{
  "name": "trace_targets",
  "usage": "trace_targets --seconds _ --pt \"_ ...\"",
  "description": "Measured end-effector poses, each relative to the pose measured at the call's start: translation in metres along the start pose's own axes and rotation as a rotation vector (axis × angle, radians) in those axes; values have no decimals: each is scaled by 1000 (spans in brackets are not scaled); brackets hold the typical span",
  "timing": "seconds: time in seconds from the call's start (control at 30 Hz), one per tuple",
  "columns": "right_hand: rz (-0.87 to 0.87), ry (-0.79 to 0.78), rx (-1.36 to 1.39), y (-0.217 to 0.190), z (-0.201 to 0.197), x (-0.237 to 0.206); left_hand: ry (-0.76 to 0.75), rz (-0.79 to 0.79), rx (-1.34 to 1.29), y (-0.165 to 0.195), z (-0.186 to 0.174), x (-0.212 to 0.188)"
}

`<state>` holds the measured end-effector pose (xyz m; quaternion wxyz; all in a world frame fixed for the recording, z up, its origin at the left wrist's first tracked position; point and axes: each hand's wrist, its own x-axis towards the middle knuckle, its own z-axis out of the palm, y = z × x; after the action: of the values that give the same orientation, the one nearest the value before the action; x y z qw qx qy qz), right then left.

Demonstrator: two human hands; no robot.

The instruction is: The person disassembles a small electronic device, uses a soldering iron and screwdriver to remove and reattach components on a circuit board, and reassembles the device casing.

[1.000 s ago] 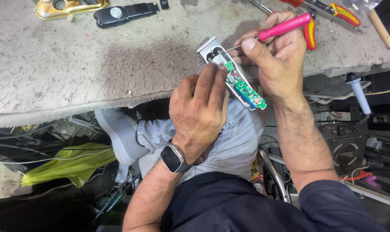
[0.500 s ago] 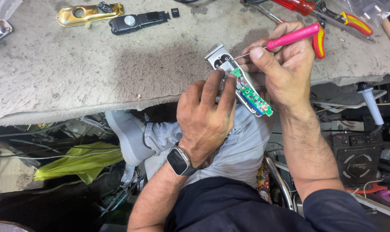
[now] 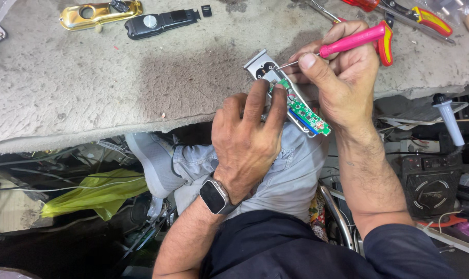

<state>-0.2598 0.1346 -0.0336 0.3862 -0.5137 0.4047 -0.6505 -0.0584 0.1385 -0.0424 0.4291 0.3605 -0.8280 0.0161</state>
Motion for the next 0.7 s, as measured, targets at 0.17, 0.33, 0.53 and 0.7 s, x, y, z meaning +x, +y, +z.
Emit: trace_targets --seconds 0.17,0.33,0.53,0.7 --pt "-17 -1 -17 1 1 2 -12 -6 18 0 -1 3" --pt "-14 -9 -9 -3 3 1 -35 -20 -6 1 0 0" --pt "5 -13 0 -8 4 -3 -57 2 54 3 4 -6" --pt "12 -20 13 -9 6 0 -26 63 50 -2 5 -8"
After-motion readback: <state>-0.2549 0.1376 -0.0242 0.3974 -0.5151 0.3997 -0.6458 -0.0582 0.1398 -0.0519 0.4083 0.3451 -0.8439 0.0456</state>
